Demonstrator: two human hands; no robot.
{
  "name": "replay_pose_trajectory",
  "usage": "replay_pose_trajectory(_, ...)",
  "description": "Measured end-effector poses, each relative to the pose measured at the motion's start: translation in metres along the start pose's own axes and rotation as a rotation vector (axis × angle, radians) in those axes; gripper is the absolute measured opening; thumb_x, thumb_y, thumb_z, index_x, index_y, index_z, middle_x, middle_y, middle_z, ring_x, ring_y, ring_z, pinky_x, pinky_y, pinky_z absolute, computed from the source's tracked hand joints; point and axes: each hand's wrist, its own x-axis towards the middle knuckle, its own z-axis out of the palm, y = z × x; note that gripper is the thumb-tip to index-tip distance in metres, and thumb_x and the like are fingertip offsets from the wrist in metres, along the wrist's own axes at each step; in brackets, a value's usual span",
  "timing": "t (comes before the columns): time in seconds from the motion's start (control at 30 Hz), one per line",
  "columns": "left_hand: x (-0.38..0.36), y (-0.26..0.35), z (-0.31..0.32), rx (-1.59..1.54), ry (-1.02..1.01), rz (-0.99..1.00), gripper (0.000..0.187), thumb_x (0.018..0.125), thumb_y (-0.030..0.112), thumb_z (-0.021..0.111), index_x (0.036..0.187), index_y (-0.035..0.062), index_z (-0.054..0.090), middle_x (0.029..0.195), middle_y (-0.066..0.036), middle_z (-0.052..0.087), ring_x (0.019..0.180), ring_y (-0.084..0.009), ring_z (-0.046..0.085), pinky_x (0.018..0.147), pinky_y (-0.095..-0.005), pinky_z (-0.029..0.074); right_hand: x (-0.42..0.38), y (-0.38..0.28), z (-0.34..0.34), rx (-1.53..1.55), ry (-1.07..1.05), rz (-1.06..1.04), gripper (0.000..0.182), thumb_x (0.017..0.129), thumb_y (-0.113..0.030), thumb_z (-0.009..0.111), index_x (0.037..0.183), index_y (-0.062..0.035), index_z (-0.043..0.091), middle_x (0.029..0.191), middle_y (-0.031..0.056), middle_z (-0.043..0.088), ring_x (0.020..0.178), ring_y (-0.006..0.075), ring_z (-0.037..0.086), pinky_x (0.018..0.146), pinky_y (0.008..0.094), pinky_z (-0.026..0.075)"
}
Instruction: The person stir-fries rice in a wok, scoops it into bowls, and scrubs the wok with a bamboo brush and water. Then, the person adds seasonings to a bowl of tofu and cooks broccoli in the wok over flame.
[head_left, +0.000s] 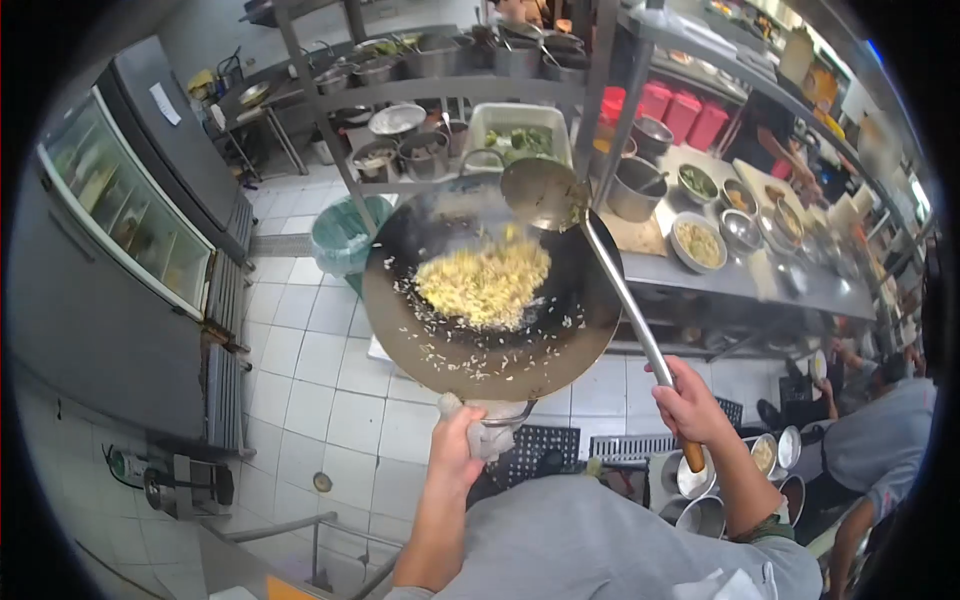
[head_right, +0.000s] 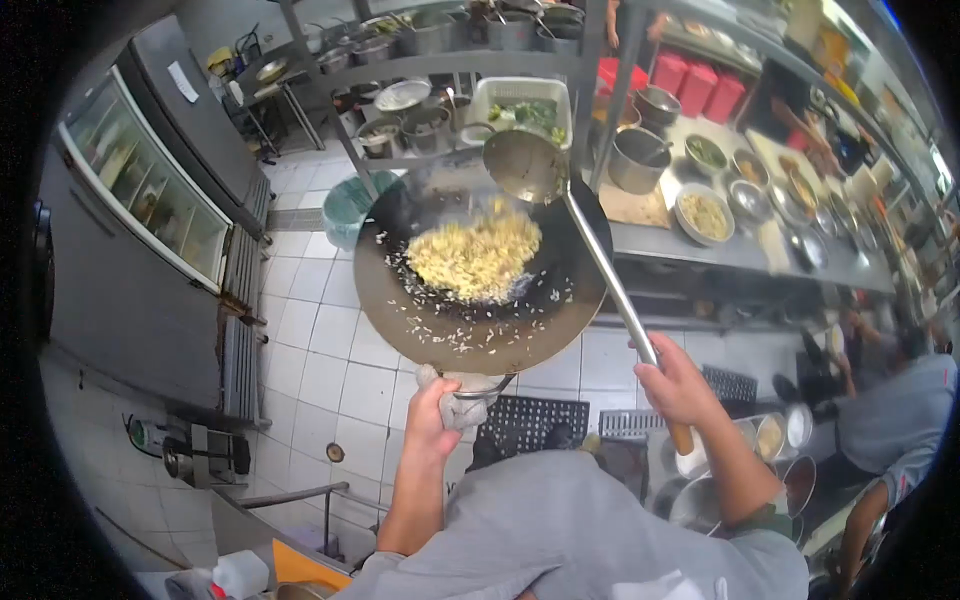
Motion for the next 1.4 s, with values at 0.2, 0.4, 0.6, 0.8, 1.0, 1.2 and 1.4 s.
replay_pose_trajectory(0.2,0.020,-0.066,0.018,0.382,-0.074,0.427,0.054,0.078,-0.002,0.050,0.130,-0.0001,0.037,0.107,-0.012,0.057,0.095,-0.0210,0.060,0.078,-0.0335,0.052,0.016,0.014,-0.048,-0.717,0.183,0.002,0.034,0.089,-0.013,0.050,0.120,-0.0006,0.043,0.079,0.0138,0.061,0.063,0.0244,0.061,0.057,0.0380,0.047)
replay_pose_trajectory(0.4,0.052,-0.018,0.016,0.409,-0.115,0.141,0.044,0.078,0.001,0.050,0.120,-0.0007,0.041,0.100,-0.015,0.061,0.080,-0.0247,0.065,0.067,-0.0356,0.056,0.032,0.021,0.033,0.217,-0.350,0.342,0.023,0.094,-0.016,0.047,0.113,-0.0044,0.046,0.063,-0.0044,0.038,0.048,0.0064,0.042,0.040,0.0252,0.040)
replay_pose_trajectory(0.6,0.020,-0.019,-0.015,0.211,0.047,-0.175,0.033,0.080,0.004,0.049,0.113,-0.0005,0.049,0.097,-0.012,0.062,0.080,-0.0243,0.066,0.064,-0.0381,0.057,0.007,0.052,0.022,0.932,-0.492,0.549,0.019,0.094,-0.014,0.050,0.110,-0.0064,0.048,0.062,-0.0052,0.038,0.042,0.0022,0.036,0.035,0.0205,0.033)
replay_pose_trajectory(0.8,0.024,-0.046,0.019,0.181,-0.057,-0.175,0.031,0.080,0.004,0.051,0.110,-0.0026,0.055,0.103,-0.013,0.064,0.089,-0.0264,0.066,0.073,-0.0395,0.057,-0.007,0.080,0.017,0.509,-0.120,0.405,0.016,0.092,-0.014,0.049,0.107,-0.0080,0.049,0.062,-0.0052,0.037,0.043,0.0031,0.035,0.038,0.0251,0.037)
replay_pose_trajectory(1.0,0.073,-0.068,0.054,0.186,-0.161,-0.254,0.030,0.082,0.008,0.051,0.109,-0.0048,0.054,0.098,-0.015,0.065,0.082,-0.0288,0.067,0.067,-0.0401,0.057,-0.012,0.089,-0.046,1.379,-0.236,0.390,0.014,0.096,-0.013,0.045,0.106,-0.0057,0.051,0.063,-0.0063,0.037,0.043,0.0019,0.036,0.037,0.0225,0.034)
replay_pose_trajectory(1.2,0.099,-0.089,0.092,0.172,-0.213,-0.299,0.027,0.084,0.010,0.049,0.106,-0.0053,0.056,0.098,-0.016,0.065,0.088,-0.0285,0.066,0.076,-0.0416,0.055,-0.003,0.086,-0.110,1.581,-0.236,0.151,0.014,0.096,-0.013,0.043,0.104,-0.0046,0.051,0.063,-0.0062,0.038,0.044,0.0019,0.038,0.036,0.0233,0.036)
replay_pose_trajectory(1.4,0.103,-0.099,0.094,0.225,-0.135,-0.349,0.026,0.084,0.014,0.049,0.102,-0.0032,0.056,0.096,-0.016,0.064,0.089,-0.0287,0.065,0.078,-0.0406,0.054,0.083,0.123,-0.185,0.100,0.570,0.206,0.021,0.087,-0.016,0.053,0.099,0.0004,0.048,0.065,0.0040,0.049,0.046,0.0143,0.049,0.038,0.0322,0.043)
